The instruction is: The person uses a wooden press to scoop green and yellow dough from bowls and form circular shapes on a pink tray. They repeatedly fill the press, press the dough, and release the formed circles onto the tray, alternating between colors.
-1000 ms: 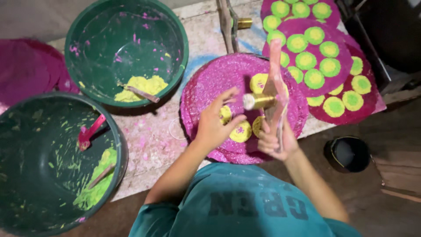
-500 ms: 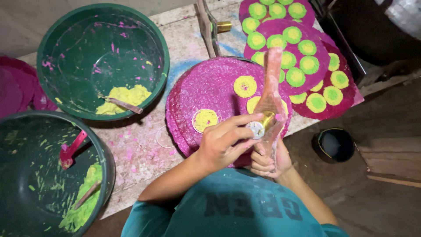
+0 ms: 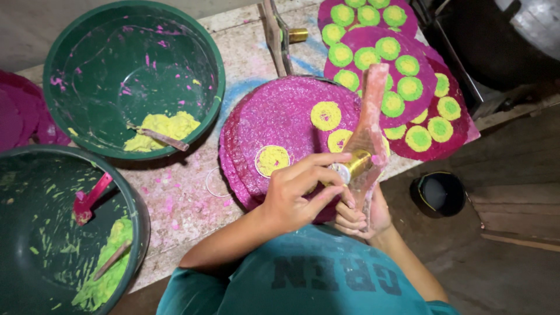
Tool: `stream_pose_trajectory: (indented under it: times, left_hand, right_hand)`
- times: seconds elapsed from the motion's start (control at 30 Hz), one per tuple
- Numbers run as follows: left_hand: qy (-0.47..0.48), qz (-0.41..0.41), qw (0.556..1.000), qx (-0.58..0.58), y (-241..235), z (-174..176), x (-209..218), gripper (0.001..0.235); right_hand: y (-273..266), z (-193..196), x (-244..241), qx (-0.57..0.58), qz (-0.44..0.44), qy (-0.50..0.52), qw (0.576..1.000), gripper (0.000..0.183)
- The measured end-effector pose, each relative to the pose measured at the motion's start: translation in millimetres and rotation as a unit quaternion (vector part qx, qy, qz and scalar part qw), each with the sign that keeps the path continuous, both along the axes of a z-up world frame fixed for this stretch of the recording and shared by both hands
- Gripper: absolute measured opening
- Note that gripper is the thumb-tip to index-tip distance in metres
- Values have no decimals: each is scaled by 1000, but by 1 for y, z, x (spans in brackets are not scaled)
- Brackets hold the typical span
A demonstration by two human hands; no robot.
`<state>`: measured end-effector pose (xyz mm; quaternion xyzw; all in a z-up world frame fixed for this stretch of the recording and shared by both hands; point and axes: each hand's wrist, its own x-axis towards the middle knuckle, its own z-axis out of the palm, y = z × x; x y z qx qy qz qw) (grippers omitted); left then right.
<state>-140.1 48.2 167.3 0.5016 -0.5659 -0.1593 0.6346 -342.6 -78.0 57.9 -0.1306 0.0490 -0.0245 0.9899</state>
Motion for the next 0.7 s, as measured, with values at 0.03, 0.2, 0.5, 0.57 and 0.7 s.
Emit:
stream_pose_trajectory:
  times: [0.03, 0.2, 0.5, 0.57, 0.7]
  left_hand:
    - [15, -5, 1000, 8, 0, -2, 0, 12]
    - [117, -54, 991, 47, 1, -6, 4, 9]
    - [-42, 58, 997, -25, 4, 3, 7, 38]
    - [-70, 83, 993, -42, 0, 3, 6, 44]
    - [-125, 127, 982, -54, -2, 0, 9, 49]
  right_hand:
    - [0, 0, 0, 4, 2, -9, 1000, 76]
    - [1, 3, 2, 5, 8, -16, 1000, 75]
    - [3, 11, 6, 5, -18, -25, 1000, 74]
    - [3, 12, 7, -7, -30, -25, 999, 74]
    - [3, 11, 7, -21, -32, -27, 999, 75]
